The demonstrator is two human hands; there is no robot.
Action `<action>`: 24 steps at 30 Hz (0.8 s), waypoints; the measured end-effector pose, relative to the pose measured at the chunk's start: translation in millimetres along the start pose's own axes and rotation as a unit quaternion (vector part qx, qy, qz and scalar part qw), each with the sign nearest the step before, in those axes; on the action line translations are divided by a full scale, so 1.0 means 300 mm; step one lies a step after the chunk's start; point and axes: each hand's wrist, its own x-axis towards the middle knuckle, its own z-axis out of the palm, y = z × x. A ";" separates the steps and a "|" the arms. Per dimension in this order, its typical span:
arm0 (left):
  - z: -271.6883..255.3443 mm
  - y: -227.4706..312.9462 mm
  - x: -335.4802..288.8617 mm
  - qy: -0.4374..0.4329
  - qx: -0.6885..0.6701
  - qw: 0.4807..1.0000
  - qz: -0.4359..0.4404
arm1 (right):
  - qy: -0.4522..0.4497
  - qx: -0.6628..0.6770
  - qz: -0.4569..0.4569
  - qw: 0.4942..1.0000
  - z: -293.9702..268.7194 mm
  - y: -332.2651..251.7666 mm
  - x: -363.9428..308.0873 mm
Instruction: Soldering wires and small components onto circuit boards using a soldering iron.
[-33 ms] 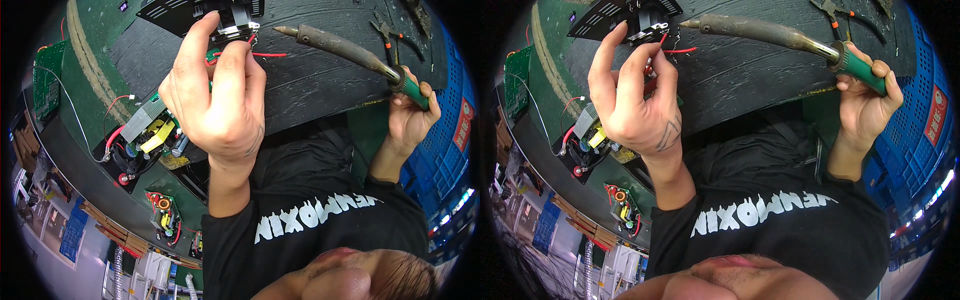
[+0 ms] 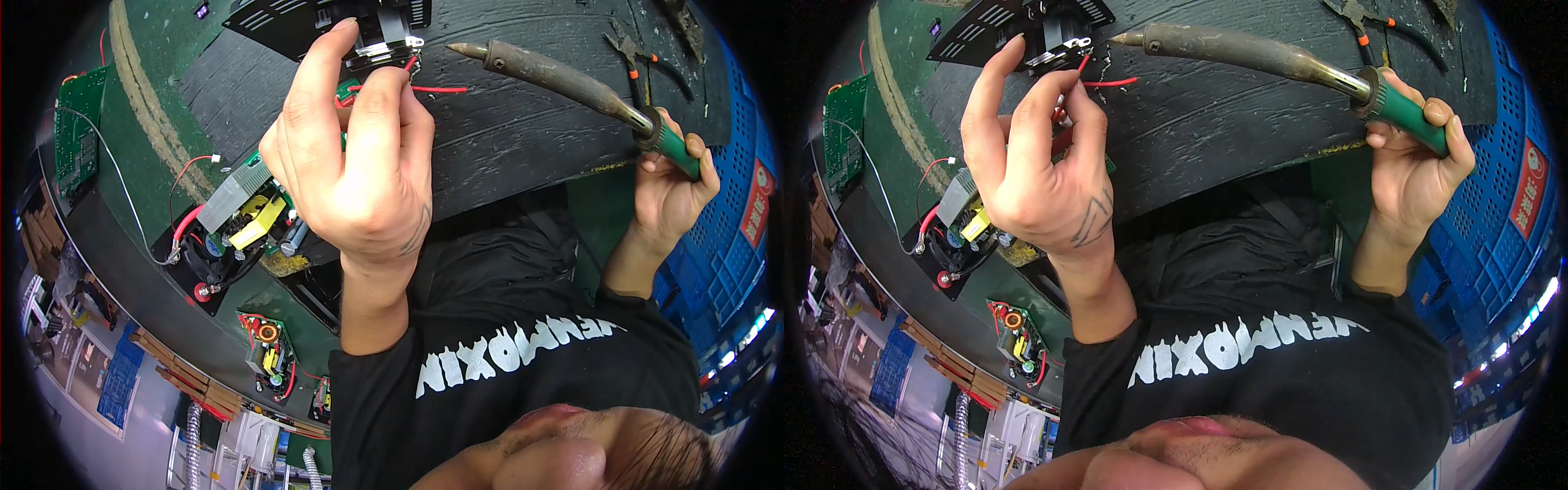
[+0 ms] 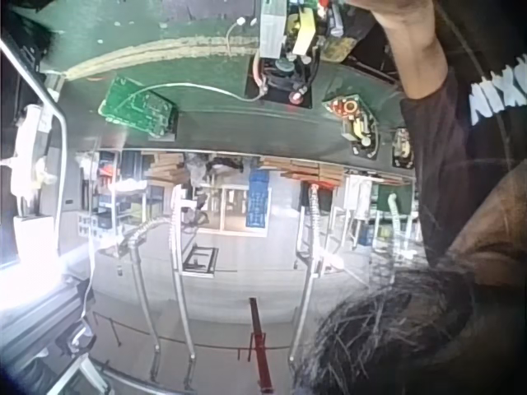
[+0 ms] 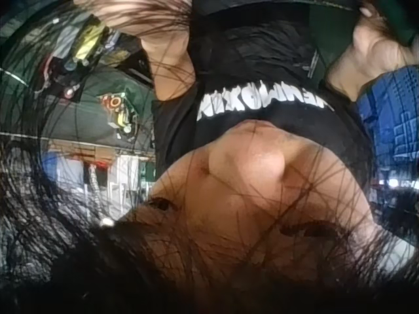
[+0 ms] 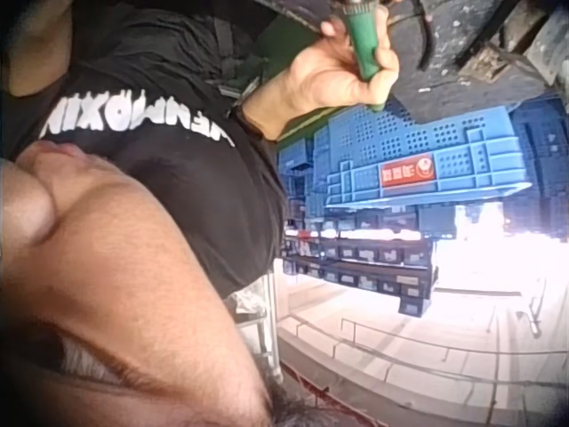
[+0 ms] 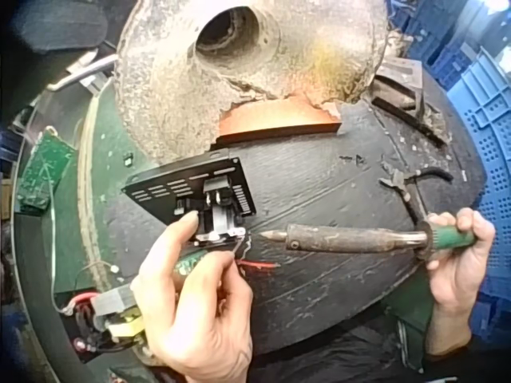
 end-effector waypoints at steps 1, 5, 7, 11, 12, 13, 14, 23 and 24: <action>0.000 0.001 0.000 0.000 0.000 1.000 0.000 | -0.001 0.002 0.000 1.000 0.000 0.000 -0.001; 0.000 0.001 0.001 -0.006 0.004 1.000 0.003 | 0.007 -0.003 -0.002 1.000 -0.008 -0.003 -0.002; -0.004 0.002 0.002 -0.008 0.005 1.000 0.003 | 0.009 -0.001 -0.004 1.000 -0.007 -0.002 -0.001; -0.010 0.003 0.006 -0.012 0.012 1.000 0.000 | 0.016 -0.009 -0.008 1.000 -0.021 -0.007 -0.003; -0.010 0.003 0.006 -0.014 0.013 1.000 -0.003 | 0.016 -0.009 -0.009 1.000 -0.021 -0.006 -0.003; -0.012 0.005 0.008 -0.014 0.013 1.000 -0.001 | 0.009 0.003 -0.008 1.000 -0.018 -0.006 -0.004; -0.016 0.010 0.011 -0.011 0.025 1.000 0.000 | 0.003 0.014 -0.007 1.000 -0.017 -0.006 -0.005; -0.053 0.082 -0.022 -0.063 0.127 0.989 0.036 | 0.039 -0.005 -0.028 0.999 -0.013 -0.018 -0.021; -0.039 0.084 -0.035 -0.058 0.143 0.987 0.033 | 0.037 -0.004 -0.029 0.999 -0.014 -0.016 -0.022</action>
